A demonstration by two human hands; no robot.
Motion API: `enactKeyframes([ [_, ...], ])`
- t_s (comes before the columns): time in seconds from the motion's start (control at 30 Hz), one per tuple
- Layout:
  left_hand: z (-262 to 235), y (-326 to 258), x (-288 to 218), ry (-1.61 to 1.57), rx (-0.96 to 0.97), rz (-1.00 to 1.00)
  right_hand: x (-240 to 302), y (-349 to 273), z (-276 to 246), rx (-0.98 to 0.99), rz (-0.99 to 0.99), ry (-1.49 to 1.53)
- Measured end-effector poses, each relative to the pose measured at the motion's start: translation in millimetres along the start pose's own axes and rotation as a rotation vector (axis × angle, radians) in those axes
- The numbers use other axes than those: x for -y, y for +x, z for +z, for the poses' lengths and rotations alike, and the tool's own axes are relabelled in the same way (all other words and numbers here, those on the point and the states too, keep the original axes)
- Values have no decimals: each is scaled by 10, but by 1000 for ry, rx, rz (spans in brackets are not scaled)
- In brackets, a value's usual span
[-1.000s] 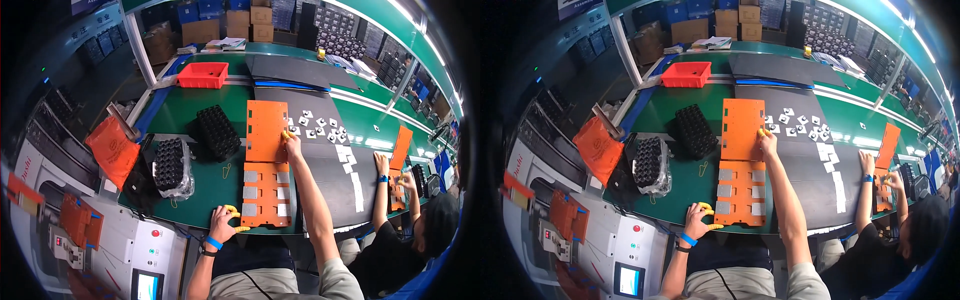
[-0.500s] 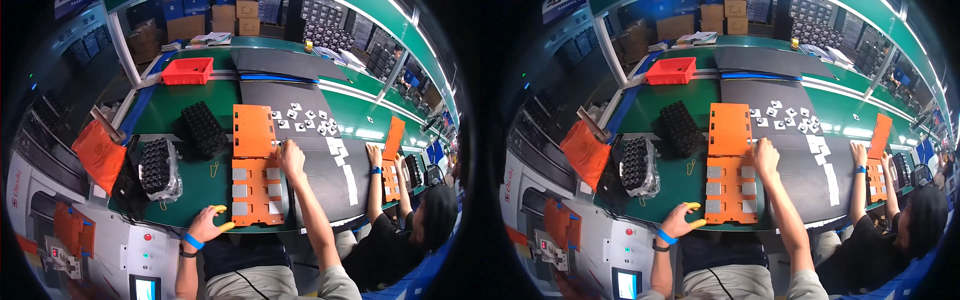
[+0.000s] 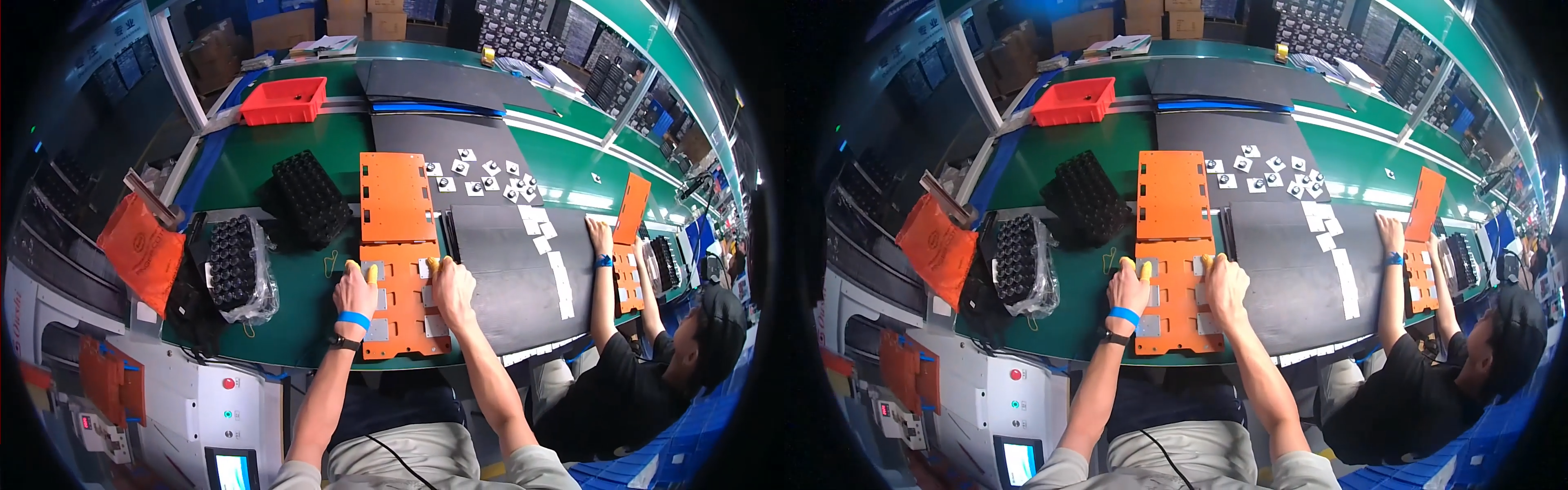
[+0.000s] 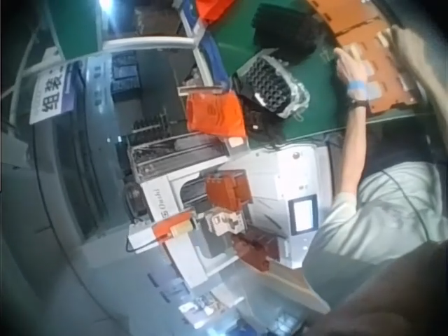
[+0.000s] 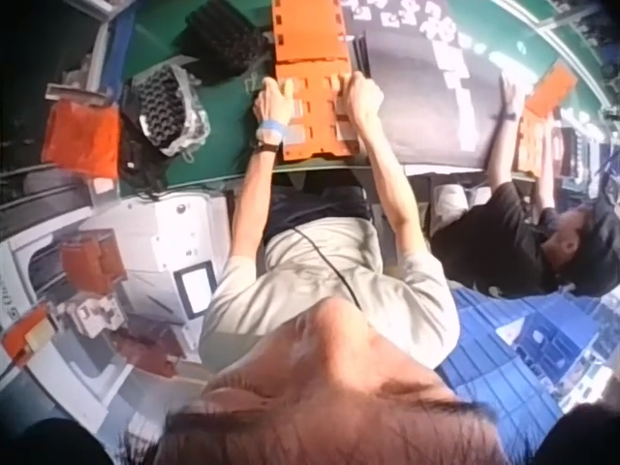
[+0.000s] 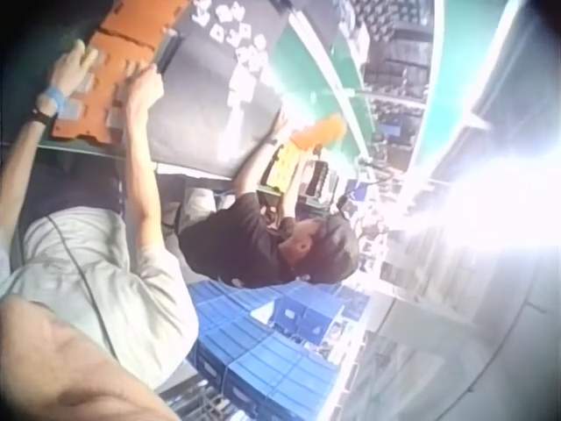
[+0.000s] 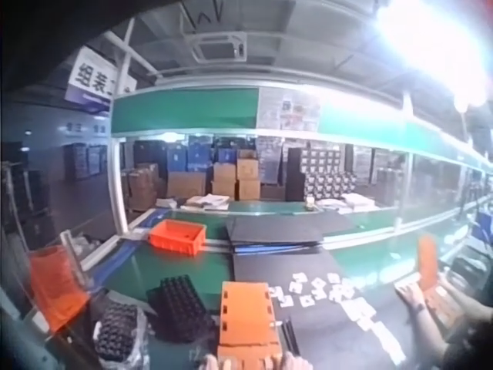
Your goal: Assembling electronic components within orange plastic casings at a factory workstation, involving manual placement and use of a press machine.
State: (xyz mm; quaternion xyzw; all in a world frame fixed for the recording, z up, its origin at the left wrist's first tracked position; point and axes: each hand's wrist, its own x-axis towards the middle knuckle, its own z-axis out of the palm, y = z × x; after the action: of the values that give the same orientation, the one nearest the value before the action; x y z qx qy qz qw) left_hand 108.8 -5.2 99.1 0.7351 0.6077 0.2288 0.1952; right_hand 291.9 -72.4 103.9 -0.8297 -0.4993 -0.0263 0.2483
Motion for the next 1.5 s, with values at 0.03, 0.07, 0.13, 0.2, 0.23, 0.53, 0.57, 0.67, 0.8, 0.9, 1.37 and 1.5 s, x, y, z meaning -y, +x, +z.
enactKeyframes([
  [0.03,43,4,-15,-16,-23,-1,-28,4,18,7,3,-1],
  [0.07,86,9,-23,-32,-47,-3,-55,7,35,2,24,12],
  [0.13,63,32,-64,-46,-30,-19,-20,55,-30,-7,45,30],
  [0.2,27,85,-62,-57,-23,-40,86,156,-228,24,64,73],
  [0.23,35,110,-37,-68,-23,-12,57,265,-288,84,71,122],
  [0.53,19,165,-26,-45,-38,75,-567,2443,-27,-145,-92,51],
  [0.57,14,164,-10,-30,-32,70,-618,2661,90,-125,-130,-1],
  [0.67,-41,152,-33,22,-2,46,-528,3184,363,-59,-208,-272],
  [0.8,-41,150,46,-4,111,-26,-500,3711,813,-233,-488,-597],
  [0.9,-130,156,-3,-70,89,-14,-415,3848,1066,-198,-597,-728],
  [1.37,-481,146,-3,-1759,1254,-537,870,1198,-994,428,-1377,548],
  [1.5,-207,-80,-2,-1589,1678,-491,658,726,-984,600,-1515,190],
])
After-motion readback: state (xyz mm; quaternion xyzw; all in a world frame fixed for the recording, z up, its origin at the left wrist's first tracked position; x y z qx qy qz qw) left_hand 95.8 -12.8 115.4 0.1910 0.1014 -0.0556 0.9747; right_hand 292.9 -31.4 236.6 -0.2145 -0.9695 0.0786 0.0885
